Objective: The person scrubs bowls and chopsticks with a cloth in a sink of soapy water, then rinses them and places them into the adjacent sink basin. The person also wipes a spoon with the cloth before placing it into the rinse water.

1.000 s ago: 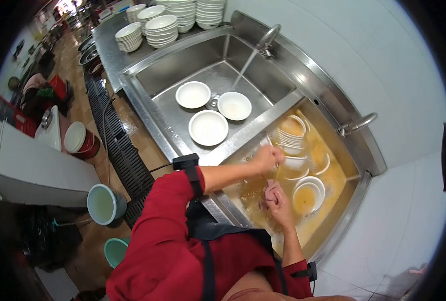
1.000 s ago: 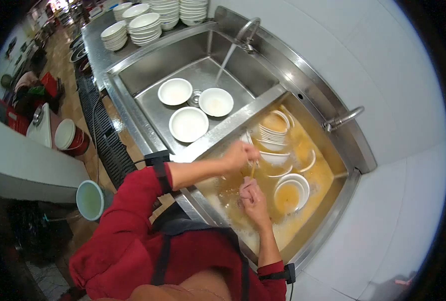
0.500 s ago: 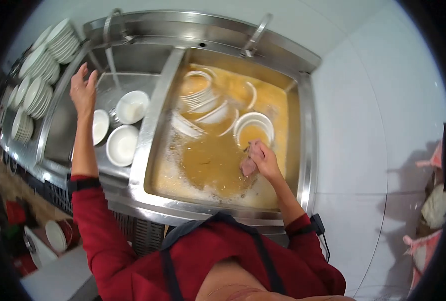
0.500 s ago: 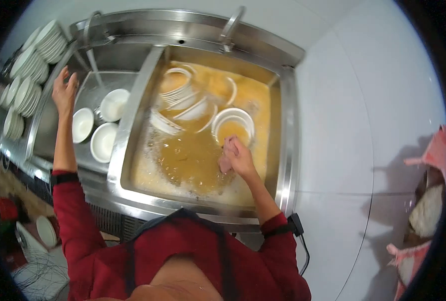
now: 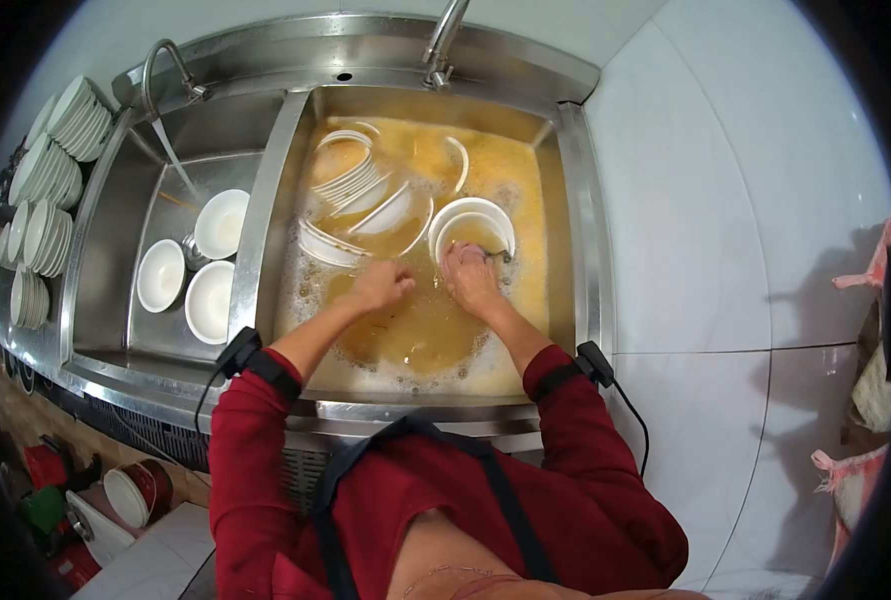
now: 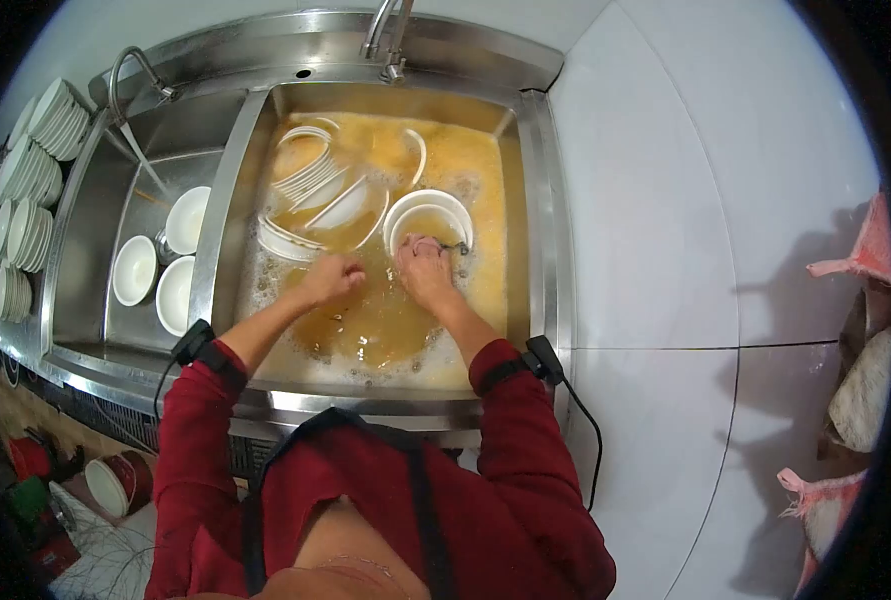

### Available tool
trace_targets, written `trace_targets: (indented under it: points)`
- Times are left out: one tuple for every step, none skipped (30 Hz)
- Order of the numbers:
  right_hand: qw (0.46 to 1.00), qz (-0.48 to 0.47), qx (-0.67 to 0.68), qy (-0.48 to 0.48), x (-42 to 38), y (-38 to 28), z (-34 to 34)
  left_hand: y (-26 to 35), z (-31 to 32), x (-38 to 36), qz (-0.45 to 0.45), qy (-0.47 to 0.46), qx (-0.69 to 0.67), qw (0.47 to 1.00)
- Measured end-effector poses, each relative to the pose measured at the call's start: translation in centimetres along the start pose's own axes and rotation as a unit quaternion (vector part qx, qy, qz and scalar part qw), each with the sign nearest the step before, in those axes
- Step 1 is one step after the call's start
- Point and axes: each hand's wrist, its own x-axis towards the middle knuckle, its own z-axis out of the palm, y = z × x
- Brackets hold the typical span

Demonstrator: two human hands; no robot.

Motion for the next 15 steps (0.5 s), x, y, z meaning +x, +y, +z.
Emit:
trace_targets:
  points:
    - [0.997,-0.039,0.055,-0.048,0.1,0.9,-0.1,0.2,1.7,0.4,-0.041,-0.026,-0.041,0.998]
    - [0.986,-0.078,0.109,-0.095,0.2,1.5,-0.6,0.6,2.8,0.8,-0.081,-0.051,-0.083,0.992]
    - [0.987,-0.078,0.107,-0.094,0.5,2.0,-1.1,0.7,3.7,1.3,-0.08,-0.05,-0.084,0.992]
    - [0.981,-0.044,0.151,-0.116,0.6,2.3,-1.6,0.8,4.5,1.6,-0.096,-0.033,-0.114,0.988]
    - [0.971,-0.009,0.196,-0.136,0.6,2.4,-1.9,0.9,5.1,1.8,-0.112,-0.017,-0.143,0.983]
    - [0.971,-0.008,0.197,-0.134,0.4,2.7,-1.4,1.0,5.6,2.0,-0.112,-0.018,-0.14,0.984]
    - [0.979,-0.022,0.182,-0.087,0.1,3.0,-0.7,1.0,5.9,2.3,-0.12,-0.003,-0.157,0.98]
    - [0.985,-0.037,0.165,-0.04,-0.2,3.0,-0.7,0.9,6.3,2.6,-0.129,0.013,-0.173,0.976]
    - [0.985,-0.036,0.165,-0.037,-0.6,2.5,-0.7,0.7,6.6,2.9,-0.127,0.014,-0.171,0.977]
    - [0.993,-0.026,0.114,-0.031,-1.1,1.7,-0.4,0.6,7.1,3.3,-0.124,0.034,-0.192,0.973]
    - [0.998,-0.016,0.063,-0.026,-1.4,1.3,-0.5,0.6,7.6,3.5,-0.122,0.054,-0.213,0.968]
    - [0.998,-0.015,0.063,-0.026,-1.6,1.5,0.2,0.6,8.3,3.6,-0.121,0.053,-0.214,0.968]
    - [0.997,-0.056,0.046,0.003,-1.7,1.8,1.1,0.5,8.7,3.7,-0.129,0.028,-0.243,0.961]
    - [0.994,-0.1,0.027,0.037,-1.1,2.1,0.8,0.7,8.3,4.2,-0.134,0.008,-0.27,0.953]
    - [0.993,-0.103,0.023,0.043,-0.4,2.6,0.4,0.8,8.0,4.5,-0.131,0.015,-0.269,0.954]
